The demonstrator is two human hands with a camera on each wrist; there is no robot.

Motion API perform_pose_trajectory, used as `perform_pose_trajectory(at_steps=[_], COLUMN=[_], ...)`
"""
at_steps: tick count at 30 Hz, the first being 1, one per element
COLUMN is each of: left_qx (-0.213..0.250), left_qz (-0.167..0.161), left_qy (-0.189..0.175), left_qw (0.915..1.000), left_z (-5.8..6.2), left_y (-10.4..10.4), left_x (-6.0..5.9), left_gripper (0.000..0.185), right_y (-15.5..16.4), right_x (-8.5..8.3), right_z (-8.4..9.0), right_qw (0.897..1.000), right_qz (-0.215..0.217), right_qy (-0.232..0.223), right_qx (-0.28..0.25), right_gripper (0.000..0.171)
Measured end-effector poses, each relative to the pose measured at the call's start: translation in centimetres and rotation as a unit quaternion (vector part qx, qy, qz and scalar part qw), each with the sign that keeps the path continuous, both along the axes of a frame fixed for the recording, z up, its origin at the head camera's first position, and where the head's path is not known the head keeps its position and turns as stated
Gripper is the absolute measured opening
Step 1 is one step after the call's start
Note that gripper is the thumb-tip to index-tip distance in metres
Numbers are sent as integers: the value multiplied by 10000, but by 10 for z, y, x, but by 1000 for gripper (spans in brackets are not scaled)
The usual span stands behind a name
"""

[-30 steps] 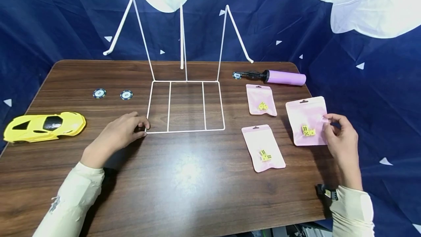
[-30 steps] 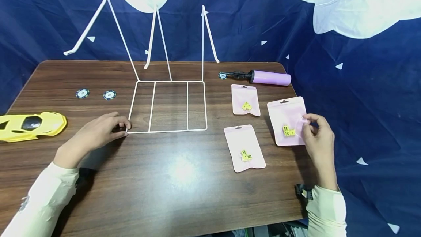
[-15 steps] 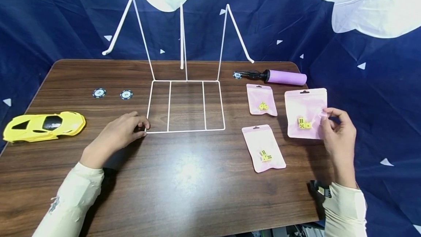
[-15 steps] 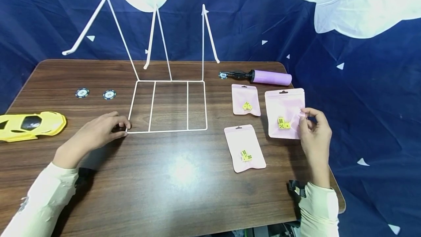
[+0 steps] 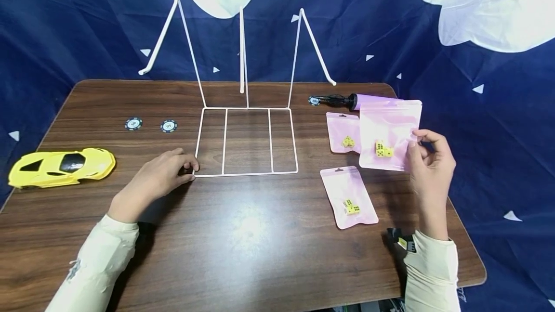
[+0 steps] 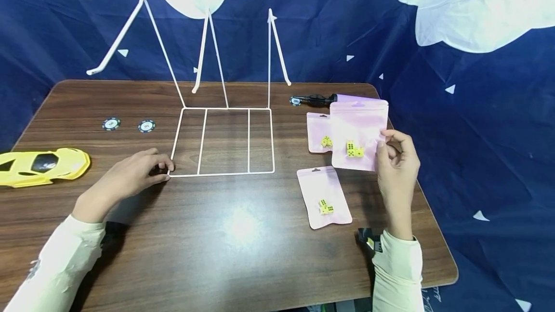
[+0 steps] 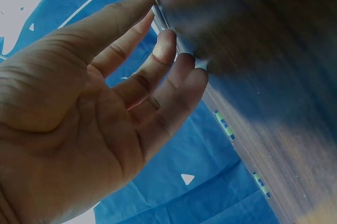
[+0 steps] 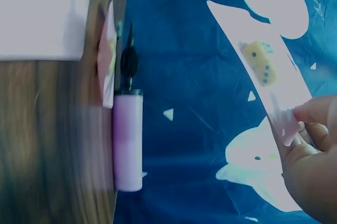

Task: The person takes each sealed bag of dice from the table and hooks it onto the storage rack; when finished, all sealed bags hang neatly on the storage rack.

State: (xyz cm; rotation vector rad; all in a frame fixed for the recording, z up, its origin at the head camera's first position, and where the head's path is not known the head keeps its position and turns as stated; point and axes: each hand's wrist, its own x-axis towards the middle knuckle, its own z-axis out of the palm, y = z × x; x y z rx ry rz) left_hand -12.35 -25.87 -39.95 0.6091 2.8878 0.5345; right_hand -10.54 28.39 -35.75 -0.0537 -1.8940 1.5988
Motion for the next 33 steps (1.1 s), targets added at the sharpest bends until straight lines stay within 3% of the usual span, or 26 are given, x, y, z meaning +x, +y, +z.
perform_pose_trajectory(at_steps=[6, 16, 23, 33], left_qx=[-2, 34, 30, 35], left_qz=[-5, -14, 15, 25], left_qy=[-2, 20, 23, 15], left_qw=[10000, 10000, 10000, 10000], left_z=[-1, -1, 0, 0], left_y=[2, 0, 1, 0], left_x=[0, 0, 0, 2], left_gripper=[17, 18, 18, 18], right_y=[-13, -33, -43, -59], right_x=[-2, -5, -5, -1], right_z=[2, 7, 7, 9], right_qw=[9931, 9809, 9741, 9712], right_qz=[356, 685, 665, 680], right_qy=[591, 906, 1292, 1488], right_qx=[-946, -1580, -1732, -1732], right_gripper=[24, 25, 27, 26])
